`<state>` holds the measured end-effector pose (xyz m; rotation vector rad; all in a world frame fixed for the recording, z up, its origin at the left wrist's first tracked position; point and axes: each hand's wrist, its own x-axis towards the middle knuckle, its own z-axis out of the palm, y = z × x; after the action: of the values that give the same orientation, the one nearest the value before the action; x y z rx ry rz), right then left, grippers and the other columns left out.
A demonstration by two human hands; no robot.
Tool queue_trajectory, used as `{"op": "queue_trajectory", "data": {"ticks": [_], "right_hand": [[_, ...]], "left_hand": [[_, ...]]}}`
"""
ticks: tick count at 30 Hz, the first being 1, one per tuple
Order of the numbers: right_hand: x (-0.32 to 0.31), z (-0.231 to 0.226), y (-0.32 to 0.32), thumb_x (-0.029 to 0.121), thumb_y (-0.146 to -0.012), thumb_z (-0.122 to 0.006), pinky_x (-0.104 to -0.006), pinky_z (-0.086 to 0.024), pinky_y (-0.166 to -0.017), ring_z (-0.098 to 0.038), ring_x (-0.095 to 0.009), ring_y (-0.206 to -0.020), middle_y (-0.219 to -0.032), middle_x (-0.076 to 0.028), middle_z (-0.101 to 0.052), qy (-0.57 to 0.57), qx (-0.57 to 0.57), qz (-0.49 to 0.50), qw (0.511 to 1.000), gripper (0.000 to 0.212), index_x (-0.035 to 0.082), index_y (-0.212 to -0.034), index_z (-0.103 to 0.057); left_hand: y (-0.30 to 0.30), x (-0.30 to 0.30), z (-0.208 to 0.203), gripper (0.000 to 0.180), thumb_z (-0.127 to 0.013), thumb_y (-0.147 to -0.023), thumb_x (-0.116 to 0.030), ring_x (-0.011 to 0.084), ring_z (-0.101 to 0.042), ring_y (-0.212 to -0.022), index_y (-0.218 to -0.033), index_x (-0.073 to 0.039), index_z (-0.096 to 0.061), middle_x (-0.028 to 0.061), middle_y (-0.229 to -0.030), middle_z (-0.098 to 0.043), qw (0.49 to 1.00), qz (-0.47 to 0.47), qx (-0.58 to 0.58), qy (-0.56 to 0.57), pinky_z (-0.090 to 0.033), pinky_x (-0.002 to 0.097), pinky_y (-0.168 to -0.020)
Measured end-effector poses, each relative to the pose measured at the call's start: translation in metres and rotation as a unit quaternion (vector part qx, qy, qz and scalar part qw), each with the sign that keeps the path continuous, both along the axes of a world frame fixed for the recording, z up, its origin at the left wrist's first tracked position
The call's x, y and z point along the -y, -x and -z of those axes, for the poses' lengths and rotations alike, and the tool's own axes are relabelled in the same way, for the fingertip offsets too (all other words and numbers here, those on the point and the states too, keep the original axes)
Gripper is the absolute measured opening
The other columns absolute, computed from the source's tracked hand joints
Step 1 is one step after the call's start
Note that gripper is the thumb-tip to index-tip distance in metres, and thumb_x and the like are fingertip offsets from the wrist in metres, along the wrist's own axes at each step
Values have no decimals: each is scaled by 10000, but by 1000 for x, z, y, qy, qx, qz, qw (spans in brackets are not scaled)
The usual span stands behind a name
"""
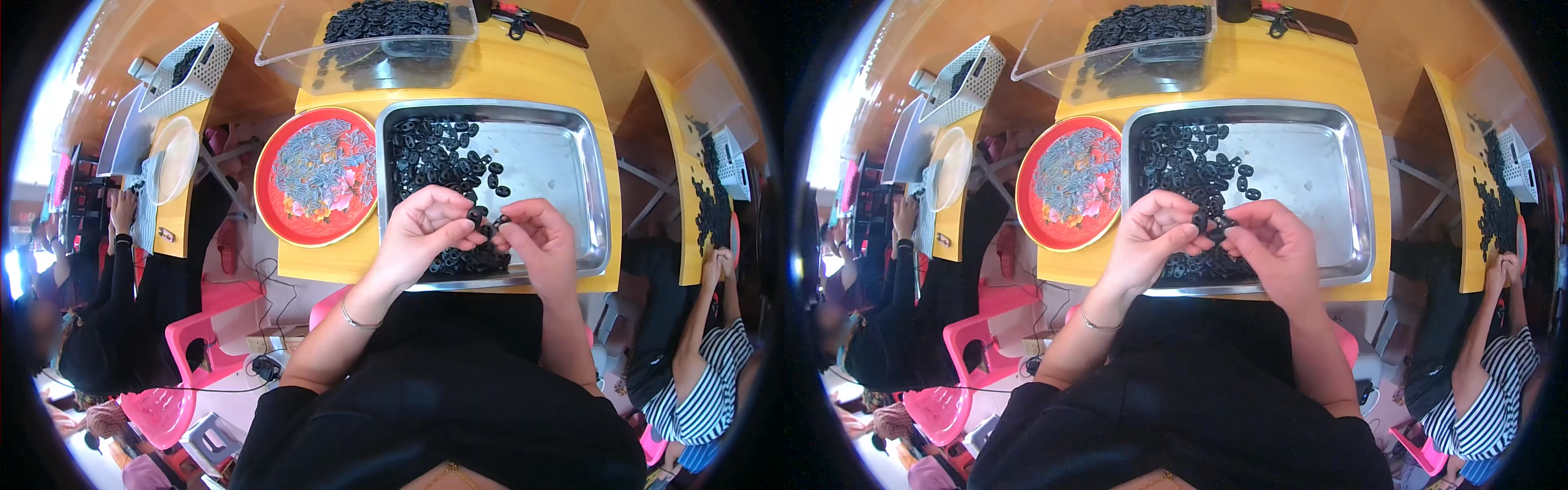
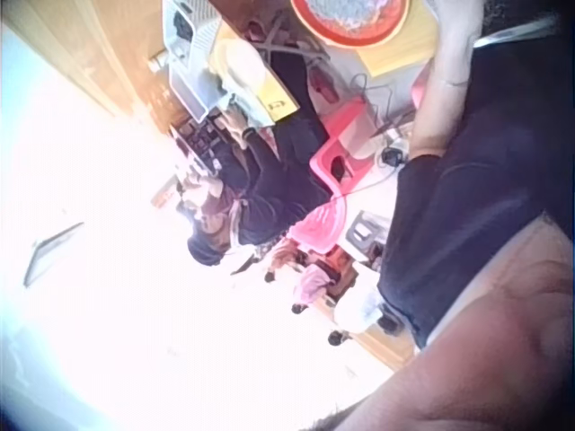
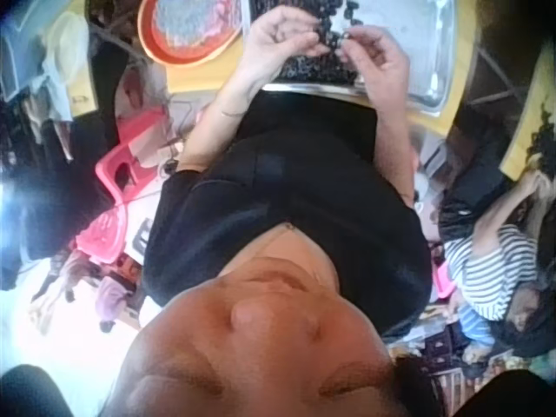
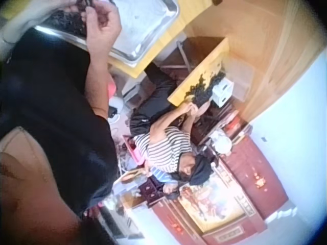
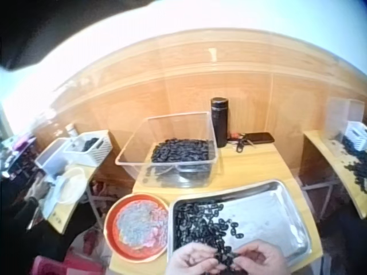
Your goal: The person sits at a yellow table and repeatedly picks up small black plastic rings from a metal tray and colorful pins from a red plate. They insert the pins into the rings and place the assembled units into a clear plastic container. The process is repetitive and involves fine motor manipulation of small components.
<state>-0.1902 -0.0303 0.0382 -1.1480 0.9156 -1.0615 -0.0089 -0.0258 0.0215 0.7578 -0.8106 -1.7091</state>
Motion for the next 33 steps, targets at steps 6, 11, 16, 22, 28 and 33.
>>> {"op": "queue_trajectory", "data": {"ticks": [6, 11, 16, 22, 28, 33], "right_hand": [[-4, -6, -18, -33, -800, -578, -201, -490, -673, -588, -78, -749, -838, -43, -593, -13, -4, -31, 999, 185, -10, -984, -573], [-5, -5, -21, -36, -789, -590, -202, -484, -665, -590, -81, -743, -835, -51, -600, 9, -26, -38, 999, 197, -15, -985, -585], [-9, -5, -26, -22, -779, -610, -194, -472, -629, -588, -74, -717, -808, -44, -603, 0, -34, -38, 999, 200, -7, -976, -576], [-10, -8, -33, -6, -776, -624, -190, -471, -599, -590, -71, -681, -775, -42, -602, -24, -10, -33, 999, 143, 3, -906, -565], [-10, -8, -36, -16, -773, -627, -193, -484, -605, -598, -79, -677, -779, -47, -604, -40, 4, -47, 998, 131, 2, -887, -564], [-10, -8, -37, -28, -775, -624, -198, -493, -619, -596, -78, -683, -779, -48, -602, -45, 23, -62, 997, 125, -2, -880, -563]], "left_hand": [[-10, -12, 3, 172, -575, -821, 11, 147, -627, -721, -990, -4, -542, 98, -864, -628, 999, -48, 0, 19, -507, 221, -611], [-15, -15, 6, 165, -577, -819, 13, 139, -624, -708, -982, 3, -556, 95, -854, -630, 998, -47, 8, 36, -499, 221, -603], [-18, -19, 8, 167, -584, -812, 19, 140, -629, -707, -978, 11, -568, 97, -837, -634, 997, -51, 24, 56, -505, 219, -604], [-21, -23, 7, 167, -585, -808, 30, 147, -635, -708, -975, 21, -579, 115, -850, -642, 996, -59, 32, 52, -514, 224, -601], [-24, -26, 5, 169, -587, -803, 37, 150, -637, -707, -972, 27, -585, 123, -861, -641, 996, -65, 27, 45, -519, 227, -601], [-27, -28, 5, 164, -590, -801, 38, 150, -638, -705, -964, 28, -592, 122, -857, -641, 997, -57, 23, 44, -522, 229, -602]]}}
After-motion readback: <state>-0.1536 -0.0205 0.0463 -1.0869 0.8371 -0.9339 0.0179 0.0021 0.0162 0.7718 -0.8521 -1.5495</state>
